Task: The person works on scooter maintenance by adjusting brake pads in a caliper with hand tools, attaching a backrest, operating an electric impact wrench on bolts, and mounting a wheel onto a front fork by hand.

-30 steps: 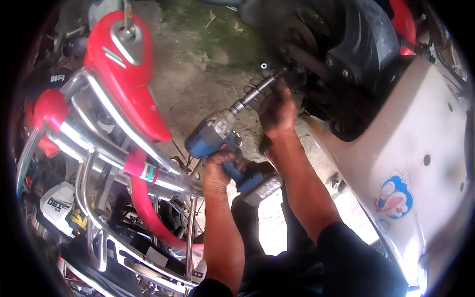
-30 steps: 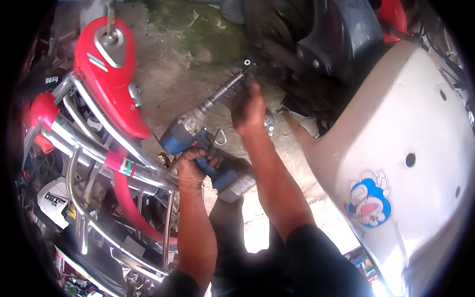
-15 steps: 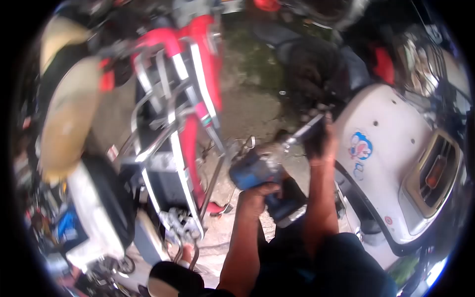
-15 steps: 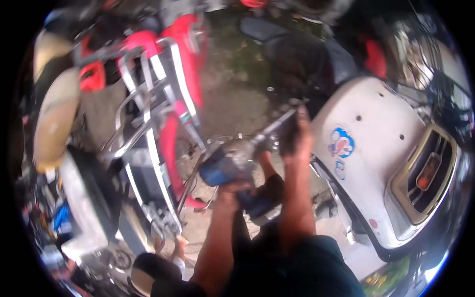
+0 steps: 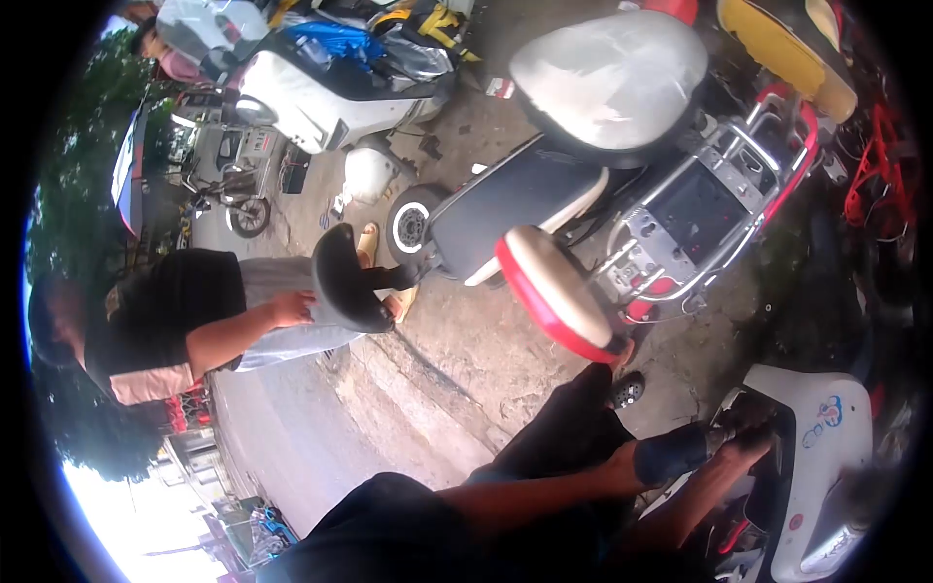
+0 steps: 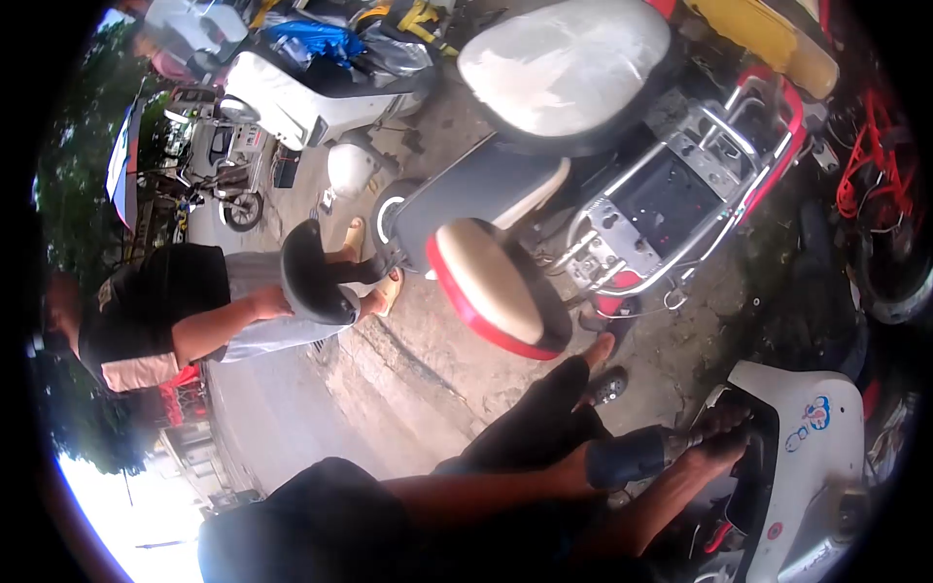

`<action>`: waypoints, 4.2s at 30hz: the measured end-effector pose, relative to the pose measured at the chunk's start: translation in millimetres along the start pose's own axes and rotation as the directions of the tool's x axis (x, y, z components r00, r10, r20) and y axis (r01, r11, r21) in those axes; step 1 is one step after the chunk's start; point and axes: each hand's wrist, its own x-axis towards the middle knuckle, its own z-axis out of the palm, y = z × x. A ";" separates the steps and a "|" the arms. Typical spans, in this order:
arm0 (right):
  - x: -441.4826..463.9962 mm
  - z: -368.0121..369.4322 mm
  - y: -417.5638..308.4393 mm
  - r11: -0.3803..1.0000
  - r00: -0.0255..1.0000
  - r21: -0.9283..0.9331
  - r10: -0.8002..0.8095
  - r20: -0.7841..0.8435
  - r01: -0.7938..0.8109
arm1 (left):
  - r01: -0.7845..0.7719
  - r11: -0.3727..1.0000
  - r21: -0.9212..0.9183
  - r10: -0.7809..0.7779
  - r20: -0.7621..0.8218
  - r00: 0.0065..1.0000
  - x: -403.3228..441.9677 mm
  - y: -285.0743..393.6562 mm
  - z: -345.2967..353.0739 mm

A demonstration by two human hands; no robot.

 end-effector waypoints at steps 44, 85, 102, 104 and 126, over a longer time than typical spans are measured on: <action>-190.9 307.6 807.9 0.743 0.804 -0.308 0.550 -0.225 -0.594 | 0.158 0.987 -0.024 -0.133 -0.672 0.729 -423.4 -87.1 -608.5; 389.0 -69.8 920.5 0.553 0.904 -0.832 -0.327 -0.276 -0.054 | 0.496 0.449 -0.743 -0.556 0.202 0.806 37.7 -629.9 -663.3; 384.6 -52.6 968.1 -0.626 0.677 -0.762 -0.634 0.373 -0.167 | 0.212 0.778 0.592 -0.580 0.545 0.605 -73.9 -543.3 -940.4; 374.5 -45.9 978.6 -0.652 0.586 -0.758 -0.626 0.514 -0.031 | 0.313 0.833 0.455 -0.471 0.289 0.834 -111.1 -588.0 -986.1; 220.9 -5.7 1157.6 0.091 0.985 -0.996 0.169 0.025 0.010 | 0.099 0.569 -0.817 -0.681 -0.400 0.614 -177.2 -767.9 -1014.3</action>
